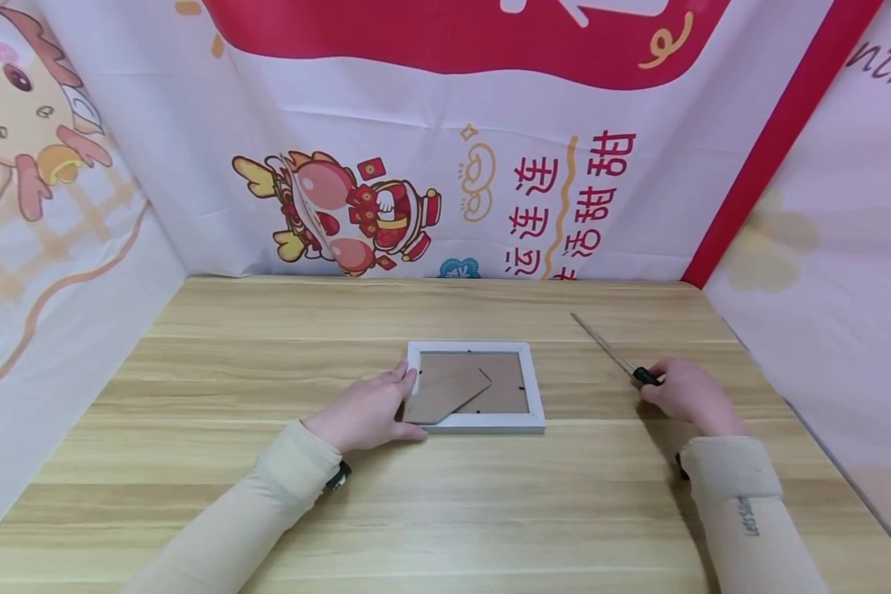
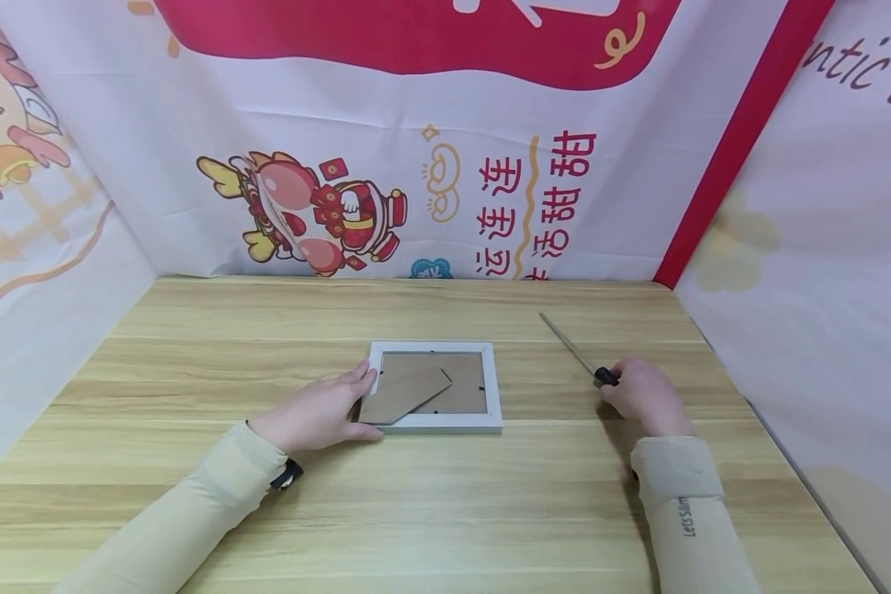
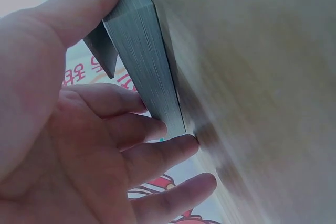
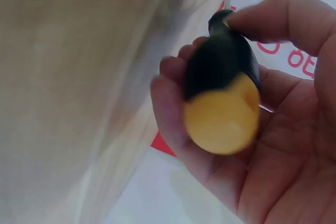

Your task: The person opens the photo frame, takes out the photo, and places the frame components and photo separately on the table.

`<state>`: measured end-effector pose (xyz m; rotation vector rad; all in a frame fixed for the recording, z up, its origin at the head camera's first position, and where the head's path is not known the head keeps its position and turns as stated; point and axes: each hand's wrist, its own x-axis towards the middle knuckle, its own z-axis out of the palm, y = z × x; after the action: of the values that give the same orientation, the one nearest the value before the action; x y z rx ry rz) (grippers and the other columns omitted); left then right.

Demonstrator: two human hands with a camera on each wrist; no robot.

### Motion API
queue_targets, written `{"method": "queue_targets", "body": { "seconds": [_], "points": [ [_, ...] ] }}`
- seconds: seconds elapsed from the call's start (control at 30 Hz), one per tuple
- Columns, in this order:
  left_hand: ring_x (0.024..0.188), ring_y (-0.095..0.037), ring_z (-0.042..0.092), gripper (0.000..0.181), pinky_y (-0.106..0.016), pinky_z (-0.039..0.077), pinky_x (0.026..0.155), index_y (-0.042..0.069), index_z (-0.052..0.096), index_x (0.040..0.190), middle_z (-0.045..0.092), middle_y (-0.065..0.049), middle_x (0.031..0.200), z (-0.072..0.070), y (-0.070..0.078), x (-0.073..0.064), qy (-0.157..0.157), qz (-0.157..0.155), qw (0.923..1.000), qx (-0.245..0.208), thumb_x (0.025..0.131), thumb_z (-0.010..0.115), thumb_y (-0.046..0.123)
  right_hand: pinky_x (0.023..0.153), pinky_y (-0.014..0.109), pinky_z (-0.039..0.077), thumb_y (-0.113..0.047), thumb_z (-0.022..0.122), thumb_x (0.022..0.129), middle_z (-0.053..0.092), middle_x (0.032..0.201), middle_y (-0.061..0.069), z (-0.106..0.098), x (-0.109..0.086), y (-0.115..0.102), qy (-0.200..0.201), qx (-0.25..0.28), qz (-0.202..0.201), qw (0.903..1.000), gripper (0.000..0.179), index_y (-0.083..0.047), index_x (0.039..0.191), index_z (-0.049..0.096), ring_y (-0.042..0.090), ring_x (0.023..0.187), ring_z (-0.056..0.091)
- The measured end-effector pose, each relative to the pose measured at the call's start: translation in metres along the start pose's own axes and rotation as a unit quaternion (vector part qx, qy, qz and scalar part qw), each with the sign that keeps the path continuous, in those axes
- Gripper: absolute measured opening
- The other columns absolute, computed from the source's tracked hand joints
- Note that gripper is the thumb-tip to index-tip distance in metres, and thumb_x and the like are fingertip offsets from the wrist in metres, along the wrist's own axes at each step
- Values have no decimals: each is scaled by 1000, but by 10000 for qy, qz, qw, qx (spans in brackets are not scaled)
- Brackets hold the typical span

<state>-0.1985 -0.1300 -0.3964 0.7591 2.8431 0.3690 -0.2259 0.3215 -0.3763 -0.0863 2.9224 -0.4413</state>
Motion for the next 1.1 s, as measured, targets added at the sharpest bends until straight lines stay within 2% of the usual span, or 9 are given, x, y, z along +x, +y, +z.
{"method": "queue_targets", "body": {
  "seconds": [0.13, 0.33, 0.47, 0.6, 0.73, 0.97, 1.1],
  "points": [
    [139, -37, 37, 97, -52, 35, 109, -4, 36, 150, 28, -28, 155, -1, 0, 0, 7, -16, 10000, -10, 84, 73, 56, 80, 56, 48, -30, 57, 95, 62, 110, 31, -7, -4, -5, -29, 145, 81, 9999, 45, 6, 122, 60, 42, 95, 59],
    [139, -37, 37, 97, -50, 35, 110, -4, 36, 150, 27, -28, 155, -4, 1, -1, 5, -7, 10000, 19, 84, 73, 56, 71, 50, 46, -22, 54, 93, 62, 95, 22, -19, -8, -14, 280, 314, 31, 9991, 34, 4, 114, 61, 35, 81, 55],
    [139, -36, 37, 98, -47, 34, 111, -5, 35, 150, 27, -28, 155, -5, 1, -1, -17, 4, 10000, -6, 84, 73, 56, 71, 48, 46, -30, 56, 96, 65, 97, 20, -24, -13, -23, 637, 425, -104, 9970, 37, 2, 113, 63, 33, 82, 57],
    [139, -35, 36, 97, -46, 34, 111, -4, 34, 151, 26, -26, 156, -5, 2, -2, -129, -50, 9999, -104, 84, 73, 55, 70, 43, 46, -42, 62, 96, 68, 94, 13, -26, -20, -35, 994, 489, -442, 9929, 39, -5, 109, 68, 28, 81, 59],
    [140, -35, 36, 97, -46, 34, 111, -3, 33, 151, 25, -25, 157, -4, 3, -3, -149, -106, 9996, -209, 84, 74, 54, 69, 40, 45, -49, 63, 95, 68, 92, 8, -27, -25, -49, 1094, 477, -789, 9897, 41, -10, 106, 69, 26, 79, 58],
    [140, -34, 36, 96, -45, 34, 111, -2, 34, 151, 26, -24, 157, -2, 3, -2, -137, -100, 9996, -219, 84, 74, 54, 64, 33, 47, -40, 72, 91, 66, 84, -2, -20, -28, -69, 1013, 627, -1724, 9778, 27, -14, 100, 74, 17, 72, 55],
    [140, -35, 36, 97, -46, 34, 111, -3, 34, 151, 25, -25, 157, -3, 2, -3, -126, -76, 9996, -245, 84, 75, 53, 59, 30, 48, -37, 74, 90, 64, 81, -4, -14, -26, -77, 840, 737, -1967, 9741, 23, -15, 98, 74, 14, 67, 54]
  ]
}}
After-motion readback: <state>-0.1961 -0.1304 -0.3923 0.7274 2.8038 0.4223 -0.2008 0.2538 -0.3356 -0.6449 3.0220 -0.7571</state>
